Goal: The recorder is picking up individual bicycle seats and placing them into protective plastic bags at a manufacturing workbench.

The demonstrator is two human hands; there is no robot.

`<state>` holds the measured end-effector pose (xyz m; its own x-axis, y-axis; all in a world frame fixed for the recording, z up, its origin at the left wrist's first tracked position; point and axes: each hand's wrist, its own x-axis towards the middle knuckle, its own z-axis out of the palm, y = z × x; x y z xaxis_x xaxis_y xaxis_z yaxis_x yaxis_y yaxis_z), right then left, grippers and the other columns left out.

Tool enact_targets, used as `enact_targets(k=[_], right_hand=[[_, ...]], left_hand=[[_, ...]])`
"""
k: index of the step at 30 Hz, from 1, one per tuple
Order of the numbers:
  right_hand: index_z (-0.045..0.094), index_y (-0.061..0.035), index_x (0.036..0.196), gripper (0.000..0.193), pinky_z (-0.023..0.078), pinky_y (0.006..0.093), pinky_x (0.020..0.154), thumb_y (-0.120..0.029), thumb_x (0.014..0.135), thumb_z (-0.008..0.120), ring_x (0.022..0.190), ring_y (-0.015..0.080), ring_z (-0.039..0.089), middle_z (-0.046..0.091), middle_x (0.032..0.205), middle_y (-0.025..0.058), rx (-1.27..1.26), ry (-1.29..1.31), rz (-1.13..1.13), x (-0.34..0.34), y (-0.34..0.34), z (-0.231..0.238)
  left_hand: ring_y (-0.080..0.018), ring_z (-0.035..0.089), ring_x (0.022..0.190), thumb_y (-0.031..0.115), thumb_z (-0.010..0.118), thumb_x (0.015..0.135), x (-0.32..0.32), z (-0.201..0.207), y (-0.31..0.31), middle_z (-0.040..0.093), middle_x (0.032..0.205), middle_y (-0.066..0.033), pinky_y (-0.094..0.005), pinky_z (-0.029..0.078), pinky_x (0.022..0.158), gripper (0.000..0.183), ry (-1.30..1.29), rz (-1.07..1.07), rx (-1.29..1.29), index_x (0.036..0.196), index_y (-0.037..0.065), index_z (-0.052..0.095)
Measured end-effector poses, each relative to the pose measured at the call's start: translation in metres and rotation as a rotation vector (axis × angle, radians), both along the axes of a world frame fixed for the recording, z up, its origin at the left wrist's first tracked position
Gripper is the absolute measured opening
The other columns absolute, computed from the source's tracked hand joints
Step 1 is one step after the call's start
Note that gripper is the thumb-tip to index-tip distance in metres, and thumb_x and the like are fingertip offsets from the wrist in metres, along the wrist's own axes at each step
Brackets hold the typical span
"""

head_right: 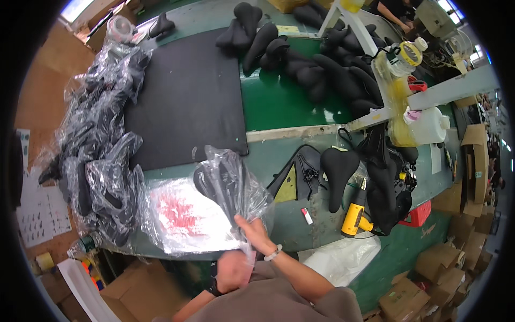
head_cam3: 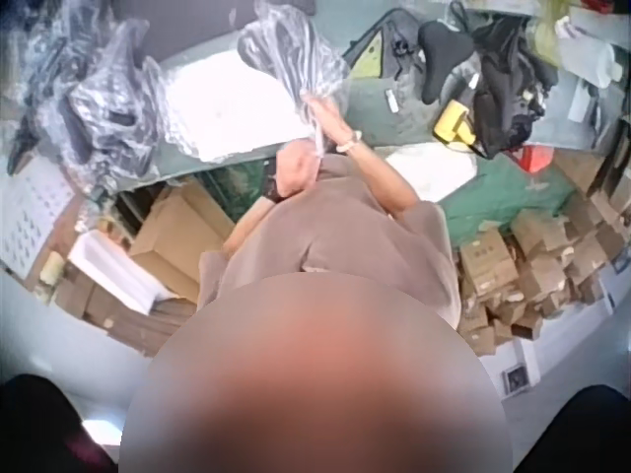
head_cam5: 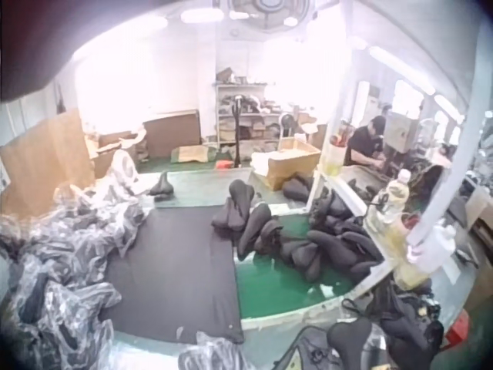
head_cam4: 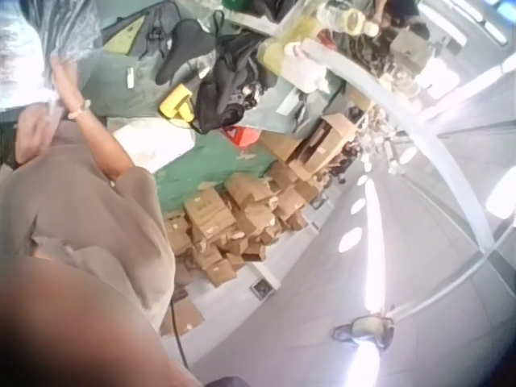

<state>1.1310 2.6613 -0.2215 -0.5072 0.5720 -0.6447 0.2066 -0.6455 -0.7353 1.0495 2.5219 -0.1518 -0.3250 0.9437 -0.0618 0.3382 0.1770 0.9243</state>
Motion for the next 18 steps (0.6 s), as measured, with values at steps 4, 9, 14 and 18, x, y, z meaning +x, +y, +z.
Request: enact_targets(k=[4, 9, 14, 18], right_hand=[[0.062, 0.0034, 0.113, 0.052, 0.046, 0.0282, 0.060, -0.045, 0.096, 0.060, 0.074, 0.0077, 0.052, 0.062, 0.086, 0.0015, 0.006, 0.061, 0.218, -0.027, 0.007, 0.019], [0.065, -0.0006, 0.108, 0.035, 0.049, 0.0290, 0.073, -0.035, 0.099, 0.059, 0.080, 0.0104, 0.057, 0.063, 0.087, 0.0027, -0.033, 0.419, 0.408, -0.047, 0.113, -0.017], [0.039, 0.0067, 0.138, 0.084, 0.043, 0.0462, 0.099, -0.036, 0.076, 0.076, 0.116, 0.0420, 0.051, 0.053, 0.124, 0.0288, 0.996, -0.689, -0.164, -0.002, 0.344, -0.077], [0.030, -0.0026, 0.146, 0.093, 0.040, 0.0491, 0.104, -0.032, 0.072, 0.078, 0.122, 0.0462, 0.045, 0.040, 0.140, 0.0276, 1.102, -1.047, -0.147, -0.012, 0.435, -0.094]], left_hand=[[-0.0184, 0.056, 0.111, 0.027, 0.056, 0.100, -0.062, -0.056, 0.045, 0.060, 0.122, -0.0089, -0.0341, 0.043, 0.099, 0.039, -0.962, 0.744, -0.228, 0.130, 0.003, 0.053], [-0.0183, 0.059, 0.108, 0.037, 0.060, 0.096, -0.166, -0.082, 0.070, 0.061, 0.120, -0.0049, -0.0349, 0.046, 0.097, 0.048, -0.832, 0.973, -0.124, 0.132, 0.006, 0.053], [-0.0176, 0.061, 0.105, 0.048, 0.053, 0.099, -0.365, 0.014, 0.099, 0.060, 0.117, -0.0063, -0.0336, 0.050, 0.094, 0.051, -0.910, 0.864, 0.393, 0.130, 0.007, 0.052], [-0.0175, 0.060, 0.105, 0.040, 0.051, 0.102, -0.352, -0.038, 0.089, 0.061, 0.114, -0.0035, -0.0311, 0.047, 0.097, 0.038, -0.602, 0.762, 0.294, 0.116, 0.006, 0.058]])
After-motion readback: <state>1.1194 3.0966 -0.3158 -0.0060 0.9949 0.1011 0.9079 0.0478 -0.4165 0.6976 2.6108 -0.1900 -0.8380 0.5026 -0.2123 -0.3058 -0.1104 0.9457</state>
